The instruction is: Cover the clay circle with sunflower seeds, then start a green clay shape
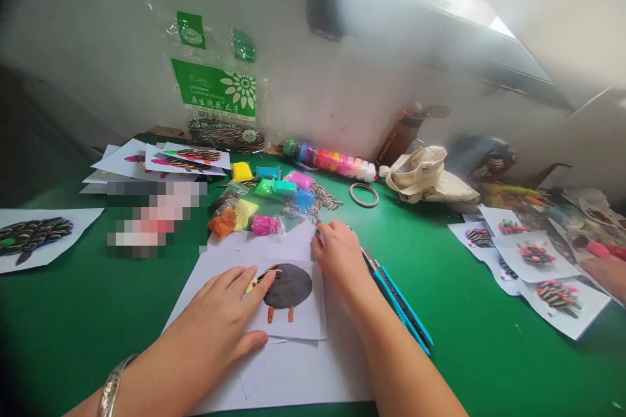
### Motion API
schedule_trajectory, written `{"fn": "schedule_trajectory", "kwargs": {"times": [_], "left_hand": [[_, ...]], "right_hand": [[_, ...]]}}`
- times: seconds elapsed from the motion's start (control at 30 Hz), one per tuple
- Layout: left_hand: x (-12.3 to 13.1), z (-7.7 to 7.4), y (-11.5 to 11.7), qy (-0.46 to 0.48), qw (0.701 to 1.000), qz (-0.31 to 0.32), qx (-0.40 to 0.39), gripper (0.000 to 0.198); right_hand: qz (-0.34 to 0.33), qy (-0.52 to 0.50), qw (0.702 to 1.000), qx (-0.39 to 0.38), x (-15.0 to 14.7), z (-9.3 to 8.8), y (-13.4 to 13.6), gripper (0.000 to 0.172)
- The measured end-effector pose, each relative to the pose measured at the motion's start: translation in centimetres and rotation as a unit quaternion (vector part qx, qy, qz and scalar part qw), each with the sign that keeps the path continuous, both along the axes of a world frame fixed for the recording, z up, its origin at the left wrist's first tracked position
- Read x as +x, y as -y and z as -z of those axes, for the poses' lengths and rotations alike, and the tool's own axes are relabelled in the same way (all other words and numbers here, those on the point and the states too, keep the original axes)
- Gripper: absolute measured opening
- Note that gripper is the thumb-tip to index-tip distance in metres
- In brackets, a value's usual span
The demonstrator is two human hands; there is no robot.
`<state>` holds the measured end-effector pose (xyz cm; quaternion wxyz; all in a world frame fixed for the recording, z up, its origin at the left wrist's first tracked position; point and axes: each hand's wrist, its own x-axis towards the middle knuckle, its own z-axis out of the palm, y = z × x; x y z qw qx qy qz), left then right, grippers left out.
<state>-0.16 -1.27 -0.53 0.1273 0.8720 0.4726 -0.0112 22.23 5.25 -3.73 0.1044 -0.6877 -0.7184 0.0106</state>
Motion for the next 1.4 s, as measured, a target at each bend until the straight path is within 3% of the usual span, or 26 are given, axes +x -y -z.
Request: {"fn": "schedule_trajectory", "kwargs": {"times": [0.23, 0.6, 0.93, 1.17, 1.4], "left_hand": [[0.3, -0.3, 0.1, -0.026, 0.999, -0.001, -0.029, 0.070], [0.2, -0.3, -0.1, -0.005, 1.000, -0.004, -0.006, 0.064], [0.3, 0.1, 0.1, 0.013, 1.000, -0.003, 0.012, 0.061], [0.7, -0.6, 0.4, 0.005, 1.000, -0.006, -0.005, 0.062], [1.0, -1.2, 1.2, -0.011, 1.000, 0.003, -0.013, 0.070]], "right_hand": [[0.011, -0.021, 1.000, 0.012, -0.6, 0.4, -1.1, 0.016], [0.068, -0.024, 0.997, 0.007, -0.5, -1.2, 0.7, 0.016], [0.084, -0.112, 0.989, -0.042, 2.3, -0.1, 1.3, 0.016], [0.143, -0.181, 0.973, 0.007, 2.9, 0.4, 3.7, 0.021], [0.173, -0.229, 0.957, 0.051, 1.3, 0.8, 5.6, 0.024]]}}
